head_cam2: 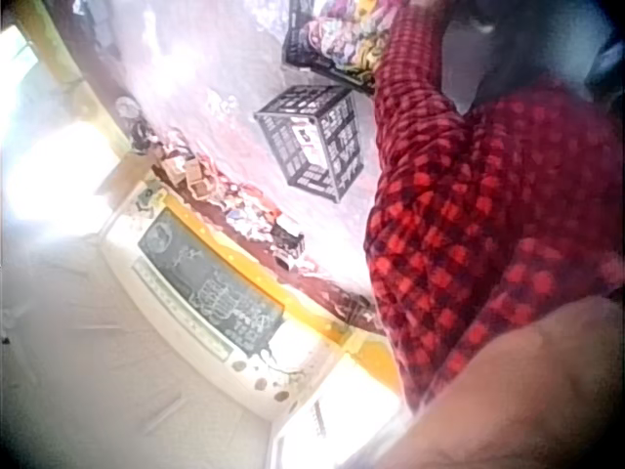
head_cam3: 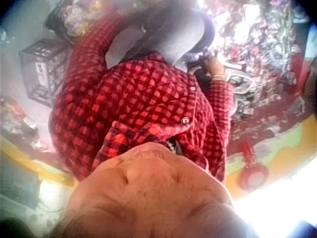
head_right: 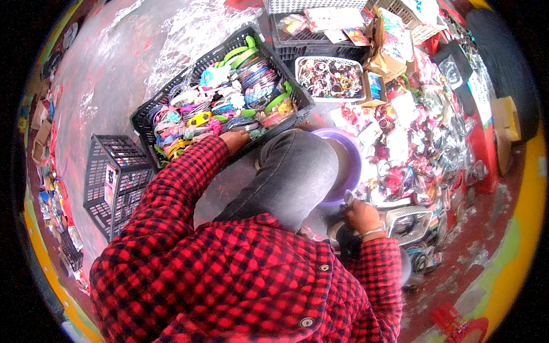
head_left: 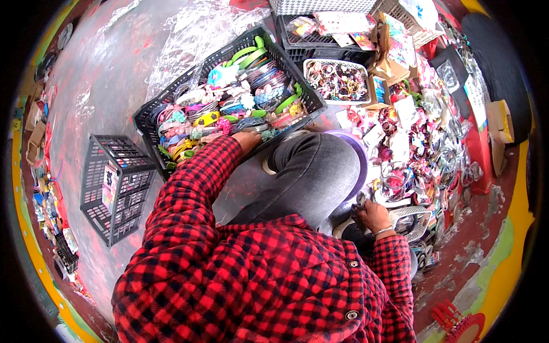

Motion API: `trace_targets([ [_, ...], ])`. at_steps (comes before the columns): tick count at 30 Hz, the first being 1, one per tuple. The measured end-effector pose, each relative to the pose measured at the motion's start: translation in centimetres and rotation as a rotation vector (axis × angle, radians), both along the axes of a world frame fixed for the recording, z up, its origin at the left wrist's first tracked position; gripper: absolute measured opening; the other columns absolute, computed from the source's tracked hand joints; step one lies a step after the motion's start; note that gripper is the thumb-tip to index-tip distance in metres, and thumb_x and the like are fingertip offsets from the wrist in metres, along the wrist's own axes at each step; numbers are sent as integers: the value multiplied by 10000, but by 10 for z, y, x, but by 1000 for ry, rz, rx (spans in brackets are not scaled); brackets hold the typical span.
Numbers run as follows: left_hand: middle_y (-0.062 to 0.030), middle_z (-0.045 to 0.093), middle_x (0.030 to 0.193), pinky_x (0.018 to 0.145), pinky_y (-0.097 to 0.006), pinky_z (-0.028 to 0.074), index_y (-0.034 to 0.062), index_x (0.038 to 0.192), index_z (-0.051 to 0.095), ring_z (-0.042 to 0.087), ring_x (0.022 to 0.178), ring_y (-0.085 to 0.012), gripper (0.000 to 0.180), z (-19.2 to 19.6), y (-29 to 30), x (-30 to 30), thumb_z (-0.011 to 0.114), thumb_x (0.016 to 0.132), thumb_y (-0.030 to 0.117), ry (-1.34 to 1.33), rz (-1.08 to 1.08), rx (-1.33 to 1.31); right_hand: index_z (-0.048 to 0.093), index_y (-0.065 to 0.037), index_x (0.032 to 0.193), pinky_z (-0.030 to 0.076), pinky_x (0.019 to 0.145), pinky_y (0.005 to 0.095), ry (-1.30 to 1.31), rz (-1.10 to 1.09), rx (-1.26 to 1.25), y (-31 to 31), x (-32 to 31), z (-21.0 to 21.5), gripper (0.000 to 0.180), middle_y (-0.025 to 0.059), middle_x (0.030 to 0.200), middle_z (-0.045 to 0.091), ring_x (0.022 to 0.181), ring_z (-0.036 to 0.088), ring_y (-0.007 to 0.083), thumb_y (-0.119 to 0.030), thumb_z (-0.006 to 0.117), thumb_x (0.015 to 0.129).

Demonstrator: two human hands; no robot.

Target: The person sits on the floor and sorts through various hair accessories and small items in a black basket. They pick up items, examine them, and place them into a purple bowl or back into the basket.

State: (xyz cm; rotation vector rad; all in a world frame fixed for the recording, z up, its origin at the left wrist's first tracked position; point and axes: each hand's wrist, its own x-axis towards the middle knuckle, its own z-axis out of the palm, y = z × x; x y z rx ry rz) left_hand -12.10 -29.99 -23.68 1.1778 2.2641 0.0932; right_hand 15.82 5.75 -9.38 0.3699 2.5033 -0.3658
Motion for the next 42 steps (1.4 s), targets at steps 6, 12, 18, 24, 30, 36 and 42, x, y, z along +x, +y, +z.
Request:
trace_targets([
  [6, -103, 518, 977, 852, -380, 409, 66, 937, 518, 499, 1022, -268, 184, -1, 2, -4, 404, 812, 137, 119, -86, 111, 517, -29, 786, 442, 609, 464, 6, 16, -9, 3, 2, -6, 297, 209, 705, 585, 693, 570, 388, -321, 559, 754],
  [12, -69, 459, 1169, 981, -367, 264, 114, 1096, 490, 371, 1183, -213, 288, -20, 12, -11, 393, 827, 156, 413, -242, 222, 520, -32, 796, 442, 611, 467, 15, 6, -7, 5, 5, -11, 298, 207, 708, 587, 693, 572, 387, -325, 556, 752],
  [18, -69, 389, 1284, 1023, -393, 200, 126, 1210, 430, 306, 1240, -208, 377, -37, 31, -20, 383, 838, 166, 412, -497, 30, 532, -33, 814, 445, 620, 473, -3, -1, -9, 7, 5, -14, 306, 215, 715, 588, 702, 574, 389, -330, 560, 745],
  [24, -77, 400, 1266, 993, -410, 247, 187, 1207, 450, 320, 1220, -231, 382, -36, 23, -16, 407, 828, 186, 441, -404, 169, 525, -28, 802, 441, 611, 476, -20, 6, -10, 6, 2, -14, 329, 218, 706, 586, 698, 572, 392, -351, 563, 748],
  [30, -67, 363, 1305, 1002, -490, 199, 228, 1109, 547, 284, 1240, -276, 299, -43, 12, -10, 413, 842, 238, 535, -391, 47, 561, -41, 821, 455, 630, 450, -37, 41, 6, 6, 2, -11, 301, 198, 744, 603, 712, 589, 360, -335, 556, 761],
  [36, -33, 289, 1364, 1043, -489, 109, 172, 1157, 520, 181, 1296, -245, 346, -45, -8, -10, 402, 845, 263, 419, -231, -27, 520, -27, 808, 444, 615, 482, -29, -13, -24, 2, -4, -1, 306, 219, 706, 586, 700, 571, 401, -324, 557, 746],
  [42, -16, 261, 1379, 1046, -485, 123, 147, 1163, 514, 166, 1305, -223, 359, -39, -20, -15, 436, 821, 223, 437, -142, -14, 514, -25, 814, 445, 625, 479, -44, -16, -29, 3, -2, 0, 312, 223, 723, 586, 707, 571, 400, -327, 553, 747],
])
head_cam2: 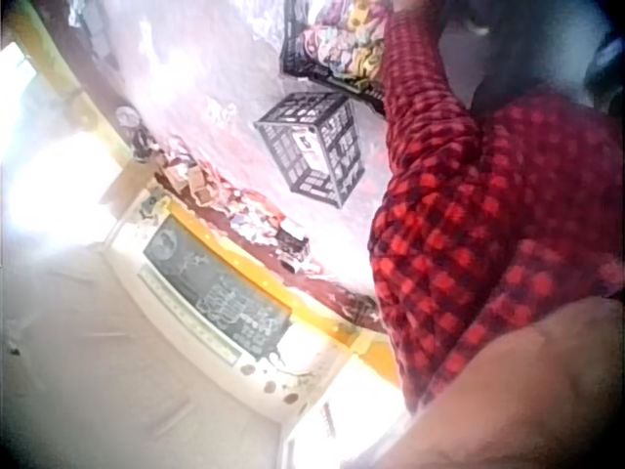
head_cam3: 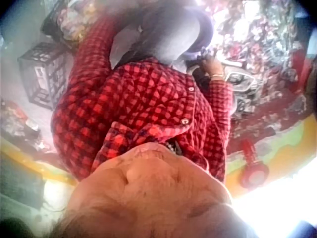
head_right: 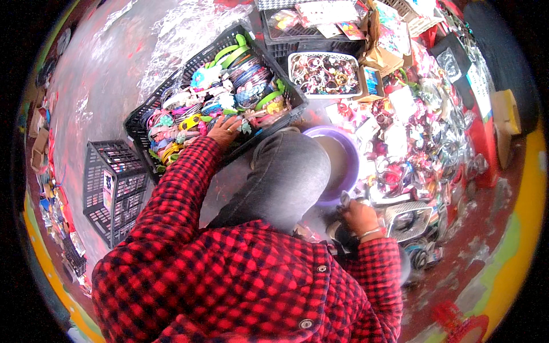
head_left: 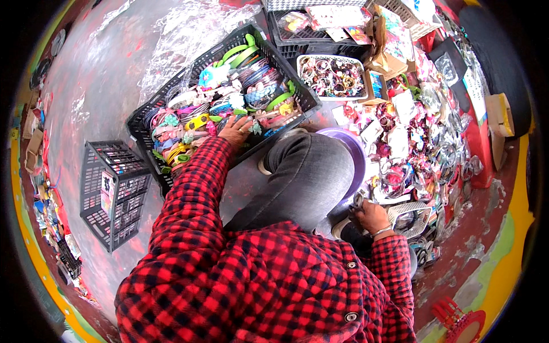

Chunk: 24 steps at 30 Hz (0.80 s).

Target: The person sits on the floor and sorts through various hair accessories and small items in a black basket. They pick up items, examine them, and place them into a purple bowl or back into the basket.

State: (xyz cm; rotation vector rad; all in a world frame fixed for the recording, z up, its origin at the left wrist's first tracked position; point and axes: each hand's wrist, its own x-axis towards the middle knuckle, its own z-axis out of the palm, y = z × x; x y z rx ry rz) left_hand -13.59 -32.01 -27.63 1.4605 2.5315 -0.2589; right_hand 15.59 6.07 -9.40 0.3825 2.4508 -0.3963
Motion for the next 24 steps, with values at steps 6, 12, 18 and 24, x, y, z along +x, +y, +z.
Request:
trace_targets([
  [6, -26, 281, 1374, 1030, -461, 175, 197, 1139, 524, 212, 1290, -190, 340, 44, 10, -16, 449, 807, 197, 6, 14, -98, 500, -23, 838, 445, 629, 477, -32, 7, 2, -4, -7, 2, 323, 221, 723, 587, 710, 573, 396, -329, 554, 749],
  [12, -61, 238, 1403, 1039, -471, 152, 194, 1170, 503, 186, 1308, -187, 372, 28, 14, -52, 435, 805, 160, 33, 95, -65, 582, -72, 889, 455, 645, 454, -52, 19, 15, -4, -6, -4, 301, 189, 750, 607, 724, 588, 368, -346, 548, 770],
  [18, -38, 208, 1421, 1042, -480, 127, 215, 1201, 478, 158, 1318, -166, 378, 23, 9, -63, 383, 839, 159, 5, 202, -116, 512, -30, 878, 447, 632, 478, -69, 14, 17, 3, -5, -15, 344, 214, 741, 596, 709, 576, 395, -350, 551, 758],
  [24, -59, 193, 1421, 1033, -512, 126, 235, 1211, 466, 148, 1323, -190, 406, 19, 10, -61, 406, 816, 162, -32, 206, -77, 520, -28, 847, 442, 634, 480, -38, 16, -19, 6, -3, -21, 319, 215, 729, 588, 720, 569, 398, -332, 556, 754],
])
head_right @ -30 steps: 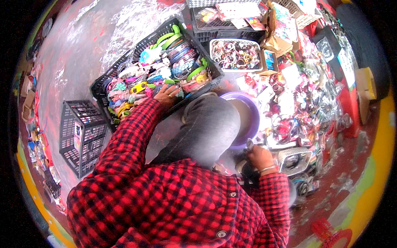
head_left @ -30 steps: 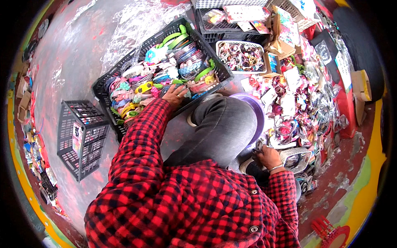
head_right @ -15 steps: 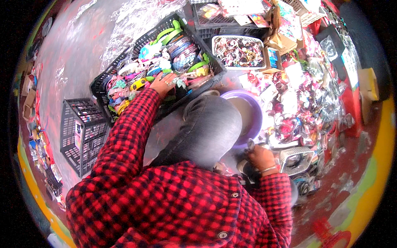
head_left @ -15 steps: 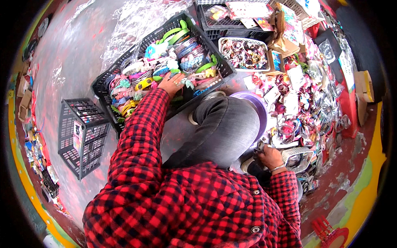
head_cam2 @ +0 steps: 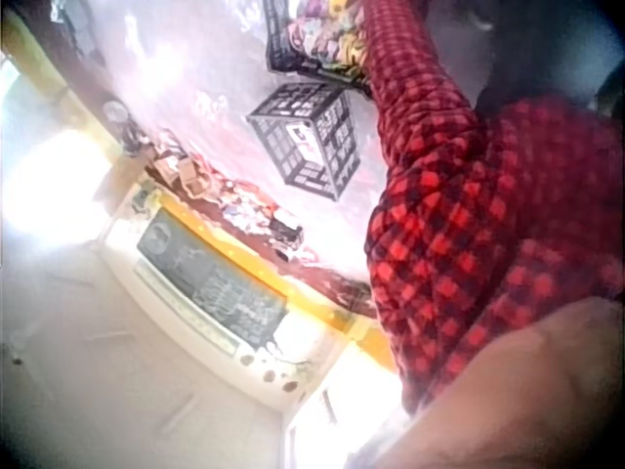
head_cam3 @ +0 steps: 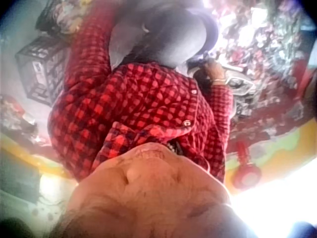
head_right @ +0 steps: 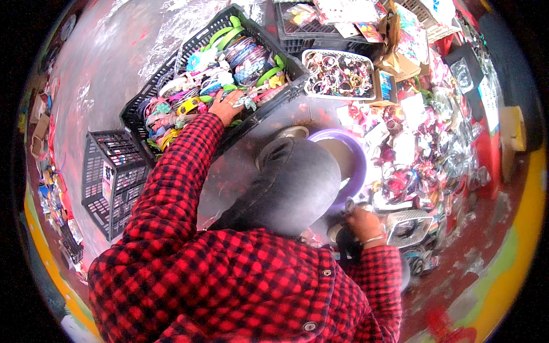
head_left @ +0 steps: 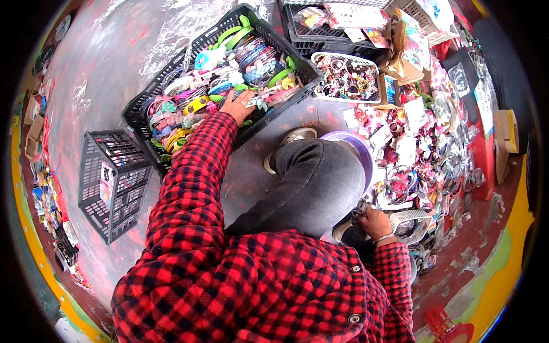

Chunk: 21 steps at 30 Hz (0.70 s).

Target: The person sits on the floor and sorts through various hair accessories and small items in a black basket. They pick up items, examine them, and place them into a purple bowl or back into the basket.

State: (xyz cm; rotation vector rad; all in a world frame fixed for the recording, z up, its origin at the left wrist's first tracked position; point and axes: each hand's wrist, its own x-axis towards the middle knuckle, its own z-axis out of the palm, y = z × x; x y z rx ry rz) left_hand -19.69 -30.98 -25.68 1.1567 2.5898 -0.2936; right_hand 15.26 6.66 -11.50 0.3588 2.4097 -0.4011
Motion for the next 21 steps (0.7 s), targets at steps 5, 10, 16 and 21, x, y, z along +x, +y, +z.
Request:
trace_targets([
  [5, -106, 165, 1424, 1029, -525, 130, 270, 1174, 507, 133, 1325, -243, 426, 22, 7, 7, 449, 788, 100, -79, -47, 38, 510, -17, 829, 439, 637, 480, -31, 13, 30, -3, -5, 3, 330, 222, 731, 584, 724, 567, 400, -333, 560, 751],
  [10, -124, 203, 1410, 1040, -504, 123, 269, 1176, 504, 163, 1318, -247, 402, 26, -2, 13, 405, 819, 111, -46, -111, 140, 507, -4, 814, 437, 641, 478, 5, 22, 6, 1, 1, 1, 348, 230, 736, 583, 734, 569, 395, -342, 561, 750],
  [16, -120, 263, 1378, 1036, -424, 215, 209, 1167, 497, 273, 1268, -268, 404, 34, -9, 19, 420, 799, 64, -14, 18, 350, 506, -8, 786, 439, 631, 473, 22, 32, 40, 0, 4, -1, 342, 226, 720, 584, 713, 571, 394, -347, 545, 761],
  [21, -138, 596, 949, 766, -378, 447, 114, 913, 622, 557, 891, -317, 239, 9, -23, 24, 481, 733, 45, -20, 323, 766, 506, -8, 772, 441, 624, 472, 34, 34, 32, -1, 4, 0, 342, 225, 711, 582, 698, 570, 396, -349, 537, 769],
])
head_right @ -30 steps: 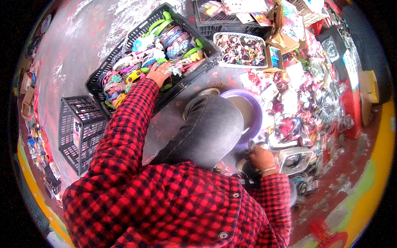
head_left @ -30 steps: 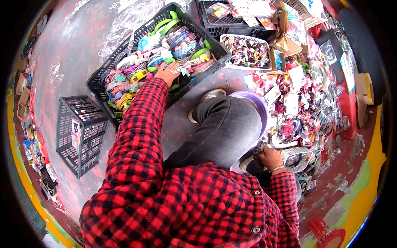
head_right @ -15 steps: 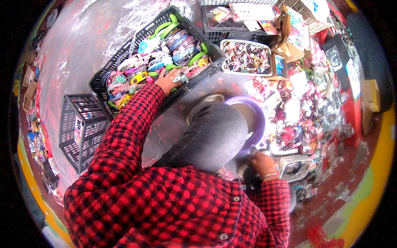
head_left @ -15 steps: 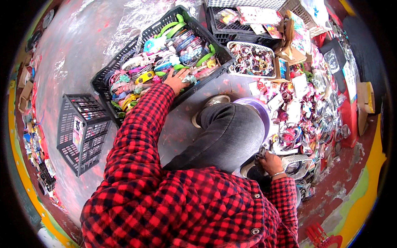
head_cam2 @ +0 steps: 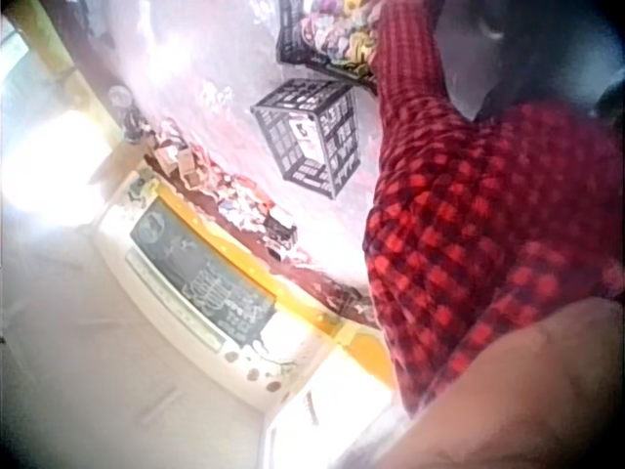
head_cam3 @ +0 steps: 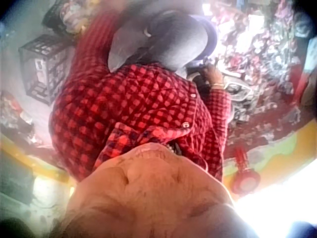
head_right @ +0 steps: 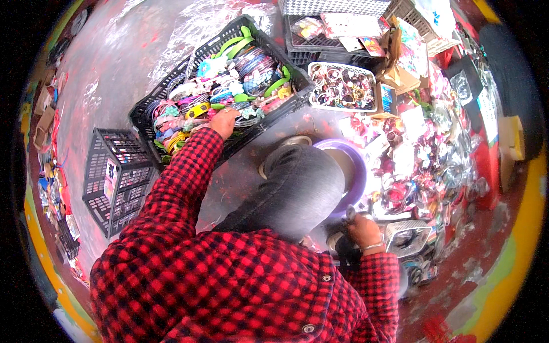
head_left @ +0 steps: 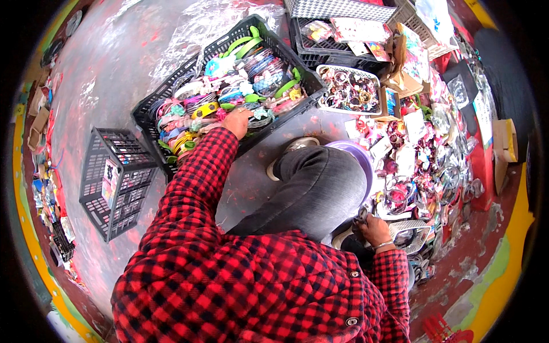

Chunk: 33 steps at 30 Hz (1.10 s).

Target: The person sits on the floor and sorts through various hair accessories and small items in a black basket. They pick up items, examine them, and place them into a purple bowl or back into the basket.

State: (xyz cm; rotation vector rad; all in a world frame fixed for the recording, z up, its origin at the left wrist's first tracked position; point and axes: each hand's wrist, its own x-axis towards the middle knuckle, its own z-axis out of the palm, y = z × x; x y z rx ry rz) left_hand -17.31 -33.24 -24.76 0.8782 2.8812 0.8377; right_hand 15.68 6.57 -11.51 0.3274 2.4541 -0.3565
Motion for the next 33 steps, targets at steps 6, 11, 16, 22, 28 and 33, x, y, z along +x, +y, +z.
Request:
trace_targets([
  [6, -166, 609, 855, 728, -392, 452, 80, 893, 628, 582, 819, -332, 220, -14, -4, 9, 464, 747, 62, -458, -175, -265, 547, -31, 895, 460, 681, 460, -73, 10, 28, -2, -3, 4, 260, 217, 781, 603, 752, 585, 380, -229, 533, 727],
  [11, -189, 609, 905, 773, -394, 445, 161, 1135, 550, 575, 895, -313, 406, -44, -3, -9, 447, 753, 68, -522, -283, -370, 552, -35, 890, 463, 671, 460, -71, 13, 24, -1, -4, 1, 254, 216, 769, 602, 738, 586, 379, -230, 529, 728],
  [16, -213, 594, 897, 686, -403, 447, 162, 1201, 492, 583, 777, -352, 412, -52, 6, -24, 436, 813, 34, -530, 1, 32, 519, -16, 815, 452, 641, 471, -5, 30, 9, 1, 0, -5, 254, 222, 724, 585, 710, 575, 390, -255, 542, 733],
  [22, -204, 595, 894, 744, -413, 446, 197, 1119, 552, 570, 834, -356, 357, -29, 17, -9, 447, 795, 94, -402, 32, -120, 500, -4, 789, 445, 632, 474, -17, 13, 6, -2, -2, 0, 287, 222, 711, 578, 701, 569, 394, -281, 552, 736],
  [28, -157, 618, 872, 743, -387, 463, 148, 955, 631, 594, 828, -313, 269, -50, -8, -7, 442, 771, 93, -414, -176, -169, 507, -4, 802, 444, 629, 473, 3, 27, -4, -2, -3, 4, 312, 221, 717, 580, 706, 569, 394, -307, 557, 745],
  [33, -128, 630, 860, 740, -376, 465, 151, 927, 652, 599, 828, -296, 273, -15, -5, 8, 454, 751, 83, -484, -110, -282, 567, -58, 923, 454, 684, 468, -66, -9, 4, -4, -5, 5, 269, 211, 804, 603, 758, 584, 377, -245, 532, 733],
])
